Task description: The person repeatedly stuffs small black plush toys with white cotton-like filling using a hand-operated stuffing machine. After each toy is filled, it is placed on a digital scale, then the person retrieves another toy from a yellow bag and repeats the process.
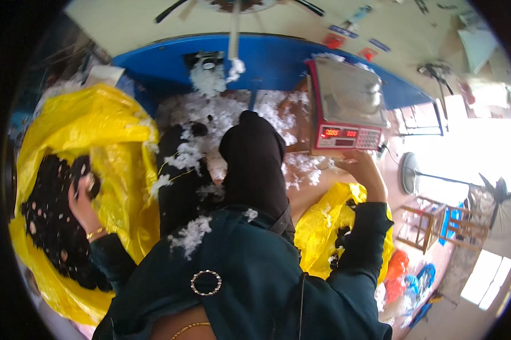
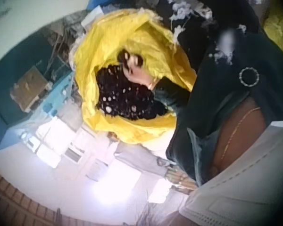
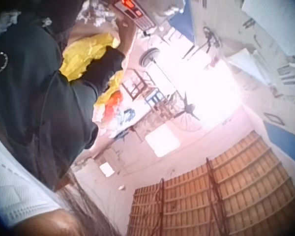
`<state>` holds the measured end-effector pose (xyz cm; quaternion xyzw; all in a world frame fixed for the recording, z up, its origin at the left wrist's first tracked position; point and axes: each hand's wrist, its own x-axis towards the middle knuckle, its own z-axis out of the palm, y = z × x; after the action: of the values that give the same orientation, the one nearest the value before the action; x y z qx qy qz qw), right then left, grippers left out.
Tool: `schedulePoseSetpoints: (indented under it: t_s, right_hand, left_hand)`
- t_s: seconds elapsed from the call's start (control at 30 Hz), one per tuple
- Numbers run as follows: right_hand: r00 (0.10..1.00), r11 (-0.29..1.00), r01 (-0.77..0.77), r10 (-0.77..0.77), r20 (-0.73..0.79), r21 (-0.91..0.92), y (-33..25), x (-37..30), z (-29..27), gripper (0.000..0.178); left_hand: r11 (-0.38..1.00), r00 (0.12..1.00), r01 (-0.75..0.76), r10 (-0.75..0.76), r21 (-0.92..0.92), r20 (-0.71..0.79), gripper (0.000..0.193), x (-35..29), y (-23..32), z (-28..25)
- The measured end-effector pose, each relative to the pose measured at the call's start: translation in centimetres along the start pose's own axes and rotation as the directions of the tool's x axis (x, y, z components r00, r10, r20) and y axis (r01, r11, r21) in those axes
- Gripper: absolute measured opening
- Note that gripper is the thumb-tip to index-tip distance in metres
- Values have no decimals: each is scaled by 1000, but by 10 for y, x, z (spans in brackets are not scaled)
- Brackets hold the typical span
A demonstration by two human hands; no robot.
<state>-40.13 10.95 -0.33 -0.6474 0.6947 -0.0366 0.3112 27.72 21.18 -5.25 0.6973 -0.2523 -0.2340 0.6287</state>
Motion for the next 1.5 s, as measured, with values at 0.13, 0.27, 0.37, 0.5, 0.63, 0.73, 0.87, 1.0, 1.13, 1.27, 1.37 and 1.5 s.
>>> schedulePoseSetpoints:
  t_s: [0.13,0.27,0.37,0.5,0.63,0.73,0.87,1.0,1.13,1.27,1.37,1.5]
  right_hand:
    - [875,817,390,-472,105,425,-136,57,55,44]
    - [646,672,389,-686,334,629,-255,55,99,38]
    - [811,384,134,-572,121,914,-273,47,132,30]
    - [926,245,-43,-353,131,969,-256,58,135,30]
    - [879,288,-274,-313,360,918,-236,66,119,33]
    - [819,476,-329,-286,497,816,-234,61,114,40]
    - [719,345,-409,-448,531,845,-230,61,103,51]
    - [882,450,157,-465,80,879,-245,41,106,31]
    - [769,703,637,-610,-191,316,-245,41,115,25]
    - [706,635,677,-703,-83,373,-238,43,107,24]
    - [686,701,564,-692,225,436,-233,45,95,22]
    - [467,476,878,-875,-127,-46,-218,56,85,27]
  left_hand:
    - [921,899,-274,143,276,413,26,-56,52,111]
    - [932,853,246,-78,-267,516,19,-97,64,197]
    - [896,855,351,-188,-272,484,9,-104,57,208]
    - [990,880,-139,110,30,461,26,-105,54,208]
    - [520,209,-847,518,-112,829,63,-108,92,212]
    - [638,168,-750,439,-175,882,63,-115,81,219]
    - [965,578,-224,247,-140,778,35,-105,72,232]
    - [811,603,516,-116,-275,790,33,-109,57,245]
    - [797,578,538,-112,-274,808,40,-117,63,249]
    - [759,438,627,-157,-176,885,43,-107,70,249]
    - [650,147,758,-251,55,957,46,-90,68,252]
    - [590,114,795,-370,138,922,50,-82,72,265]
